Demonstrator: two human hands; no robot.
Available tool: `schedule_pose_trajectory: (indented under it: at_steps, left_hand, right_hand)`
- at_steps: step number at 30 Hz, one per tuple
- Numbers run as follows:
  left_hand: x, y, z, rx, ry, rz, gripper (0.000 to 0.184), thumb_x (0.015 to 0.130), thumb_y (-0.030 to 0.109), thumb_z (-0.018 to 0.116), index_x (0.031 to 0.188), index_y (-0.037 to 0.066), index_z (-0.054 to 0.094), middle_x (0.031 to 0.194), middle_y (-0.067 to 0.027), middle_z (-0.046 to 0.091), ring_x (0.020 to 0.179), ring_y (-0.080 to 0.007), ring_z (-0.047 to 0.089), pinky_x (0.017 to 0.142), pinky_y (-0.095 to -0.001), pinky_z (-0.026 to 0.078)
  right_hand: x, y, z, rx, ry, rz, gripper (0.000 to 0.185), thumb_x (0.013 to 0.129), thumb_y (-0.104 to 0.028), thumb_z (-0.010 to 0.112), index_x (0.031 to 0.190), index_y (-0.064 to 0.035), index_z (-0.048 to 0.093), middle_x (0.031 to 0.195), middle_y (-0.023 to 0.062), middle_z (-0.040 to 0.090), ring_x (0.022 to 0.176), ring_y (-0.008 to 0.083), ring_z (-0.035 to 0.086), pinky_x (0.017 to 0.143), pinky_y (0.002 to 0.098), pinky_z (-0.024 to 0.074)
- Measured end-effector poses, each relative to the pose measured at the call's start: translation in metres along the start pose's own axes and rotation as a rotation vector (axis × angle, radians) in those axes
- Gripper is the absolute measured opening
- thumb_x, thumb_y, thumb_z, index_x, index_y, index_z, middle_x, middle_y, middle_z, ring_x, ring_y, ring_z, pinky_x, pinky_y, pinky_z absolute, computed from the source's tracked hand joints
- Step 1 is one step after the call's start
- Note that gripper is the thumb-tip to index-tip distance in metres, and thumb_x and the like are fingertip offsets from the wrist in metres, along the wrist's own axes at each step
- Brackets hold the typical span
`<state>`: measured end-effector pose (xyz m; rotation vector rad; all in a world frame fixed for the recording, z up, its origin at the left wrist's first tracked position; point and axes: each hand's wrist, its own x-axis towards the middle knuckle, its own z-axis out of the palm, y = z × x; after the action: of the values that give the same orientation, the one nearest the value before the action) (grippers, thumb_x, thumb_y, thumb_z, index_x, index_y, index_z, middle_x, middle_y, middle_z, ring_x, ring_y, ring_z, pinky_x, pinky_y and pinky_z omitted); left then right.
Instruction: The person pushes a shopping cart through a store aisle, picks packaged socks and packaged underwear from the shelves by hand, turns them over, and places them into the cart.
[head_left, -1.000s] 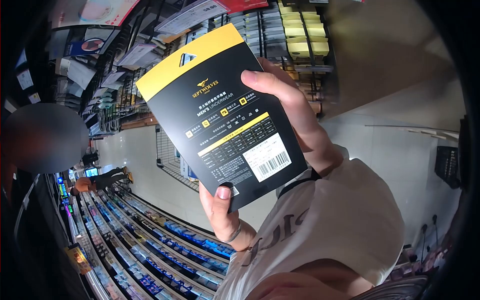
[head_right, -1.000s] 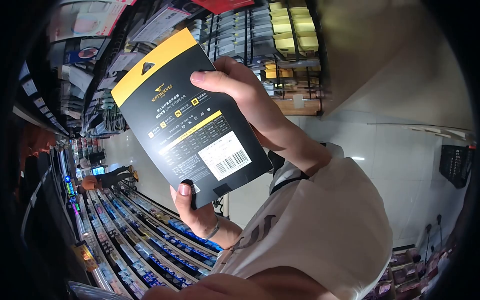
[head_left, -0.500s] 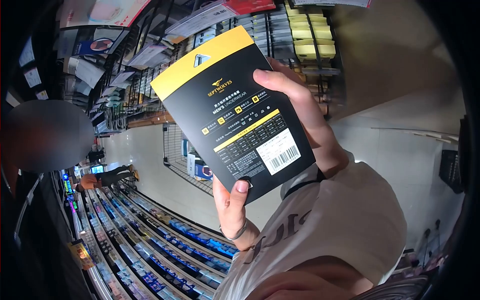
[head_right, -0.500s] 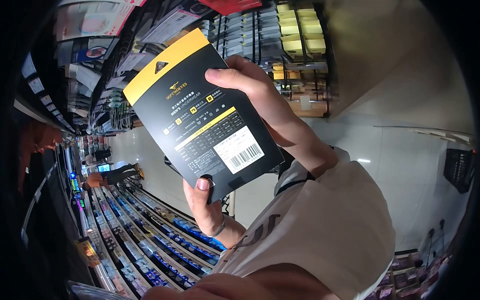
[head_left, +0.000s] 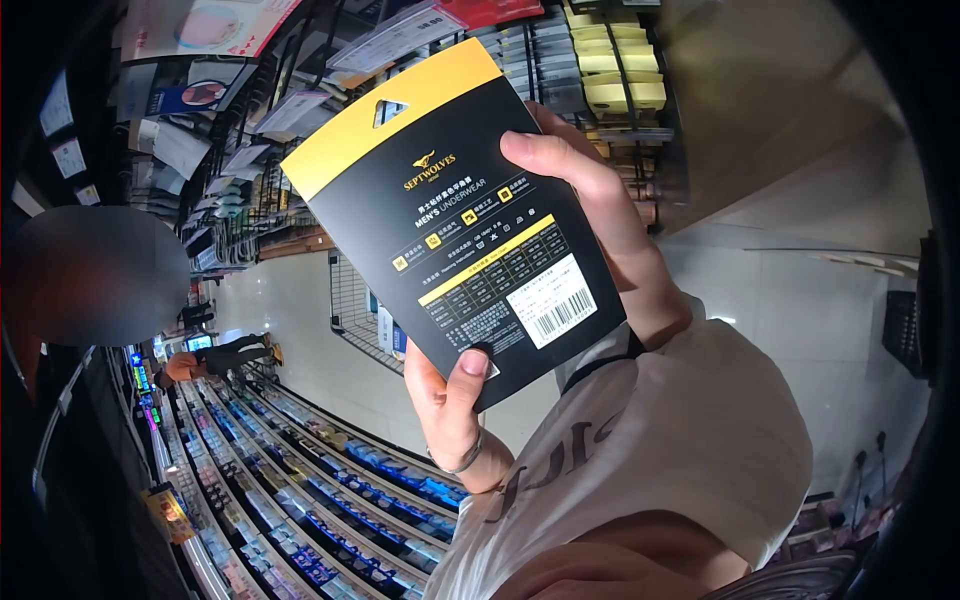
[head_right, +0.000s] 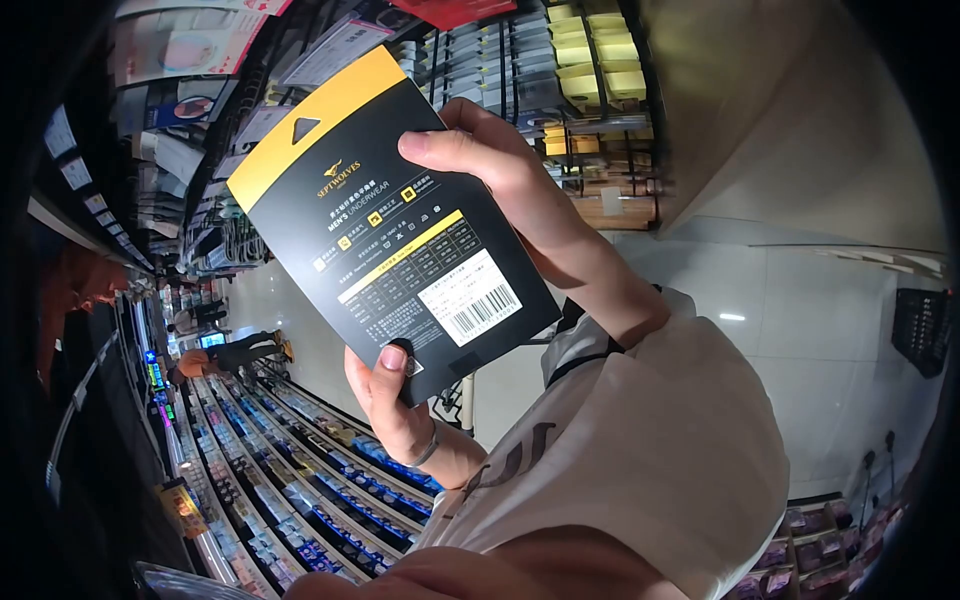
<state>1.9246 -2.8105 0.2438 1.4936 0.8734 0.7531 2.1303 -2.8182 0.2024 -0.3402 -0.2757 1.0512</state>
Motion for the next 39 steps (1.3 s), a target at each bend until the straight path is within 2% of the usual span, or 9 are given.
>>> schedule_pose_trajectory:
  at_steps: [11, 15, 18, 24, 28, 32, 35, 37, 39]
  left_hand:
    - [0.033, 0.001, -0.019, -0.094, 0.029, 0.121, 0.047, 0.092, 0.015, 0.075, 0.13, -0.004, 0.055, 0.119, -0.0112, 0.067, 0.107, -0.0156, 0.062, 0.097, -0.0295, 0.047]
    - [0.047, -0.021, -0.045, -0.152, 0.187, 0.212, 0.056, 0.091, 0.033, 0.081, 0.127, -0.002, 0.056, 0.113, -0.0086, 0.07, 0.099, -0.015, 0.067, 0.089, -0.0291, 0.053]
    - [0.06, -0.029, -0.06, -0.338, 0.292, 0.154, 0.065, 0.098, 0.057, 0.062, 0.127, -0.001, 0.057, 0.112, -0.0094, 0.07, 0.098, -0.0159, 0.069, 0.086, -0.0293, 0.056]
    - [0.052, -0.083, -0.095, -1.012, 0.338, 0.004, 0.072, 0.1, 0.066, 0.047, 0.137, 0.005, 0.052, 0.126, -0.0107, 0.064, 0.111, -0.0213, 0.064, 0.095, -0.036, 0.053]
    - [0.035, -0.092, -0.133, -1.159, 0.341, 0.124, 0.077, 0.098, 0.072, 0.043, 0.144, 0.01, 0.049, 0.137, -0.0117, 0.06, 0.122, -0.0255, 0.059, 0.103, -0.0419, 0.049]
    - [0.035, -0.054, -0.164, -1.4, 0.071, 0.334, 0.089, 0.091, 0.08, 0.046, 0.151, 0.013, 0.046, 0.148, -0.0131, 0.054, 0.136, -0.0308, 0.051, 0.114, -0.0479, 0.043]
    - [0.024, -0.066, -0.201, -1.44, 0.209, 0.374, 0.068, 0.096, 0.06, 0.054, 0.143, 0.012, 0.053, 0.142, -0.0118, 0.059, 0.131, -0.0302, 0.056, 0.112, -0.048, 0.044]
    - [0.02, -0.063, -0.215, -1.4, 0.453, 0.238, 0.055, 0.099, 0.049, 0.053, 0.136, 0.008, 0.058, 0.132, -0.012, 0.066, 0.12, -0.0304, 0.064, 0.105, -0.0468, 0.05]
    - [0.012, -0.096, -0.239, -1.38, 0.424, 0.243, 0.053, 0.101, 0.045, 0.052, 0.136, 0.006, 0.057, 0.132, -0.0154, 0.065, 0.116, -0.0316, 0.066, 0.1, -0.0462, 0.055]
  right_hand:
    - [0.008, 0.019, 0.017, -0.201, -0.096, -0.08, 0.029, 0.093, -0.021, 0.072, 0.107, -0.0041, 0.054, 0.101, 0.0053, 0.061, 0.092, 0.0093, 0.06, 0.081, 0.0258, 0.0478]
    - [-0.002, 0.041, 0.029, -0.326, -0.393, -0.003, 0.077, 0.092, -0.03, 0.072, 0.149, 0.0021, 0.031, 0.133, 0.0114, 0.049, 0.123, 0.0166, 0.048, 0.105, 0.0337, 0.0408]
    - [-0.007, 0.068, 0.042, -0.274, -0.714, 0.026, 0.109, 0.088, -0.043, 0.073, 0.157, 0.0081, 0.007, 0.158, 0.0215, 0.023, 0.149, 0.0287, 0.024, 0.12, 0.0432, 0.0219]
    - [-0.006, 0.138, 0.072, -0.869, -0.843, -0.575, 0.096, 0.085, -0.05, 0.066, 0.158, 0.0009, 0.03, 0.159, 0.0388, 0.021, 0.147, 0.0575, 0.024, 0.118, 0.0652, 0.018]
    - [-0.002, 0.165, 0.095, -1.374, -0.889, -0.72, 0.078, 0.086, -0.058, 0.065, 0.145, -0.0081, 0.054, 0.148, 0.0294, 0.05, 0.138, 0.0539, 0.044, 0.113, 0.068, 0.0308]
    - [0.011, 0.19, 0.129, -1.515, -1.079, -0.586, 0.083, 0.086, -0.072, 0.058, 0.141, -0.0102, 0.06, 0.152, 0.0176, 0.051, 0.142, 0.0408, 0.046, 0.117, 0.0596, 0.0312]
    - [0.025, 0.216, 0.153, -1.423, -1.272, -0.422, 0.083, 0.086, -0.073, 0.057, 0.137, -0.0081, 0.061, 0.151, 0.0165, 0.052, 0.143, 0.0395, 0.045, 0.118, 0.0617, 0.0278]
    - [0.036, 0.237, 0.16, -1.468, -1.34, -0.447, 0.076, 0.086, -0.067, 0.062, 0.134, -0.0073, 0.064, 0.152, 0.0175, 0.051, 0.143, 0.042, 0.043, 0.117, 0.0642, 0.0271]
    - [0.046, 0.258, 0.164, -1.551, -1.205, -0.444, 0.059, 0.083, -0.035, 0.078, 0.132, -0.0062, 0.064, 0.154, 0.019, 0.046, 0.14, 0.0464, 0.042, 0.115, 0.0623, 0.0306]
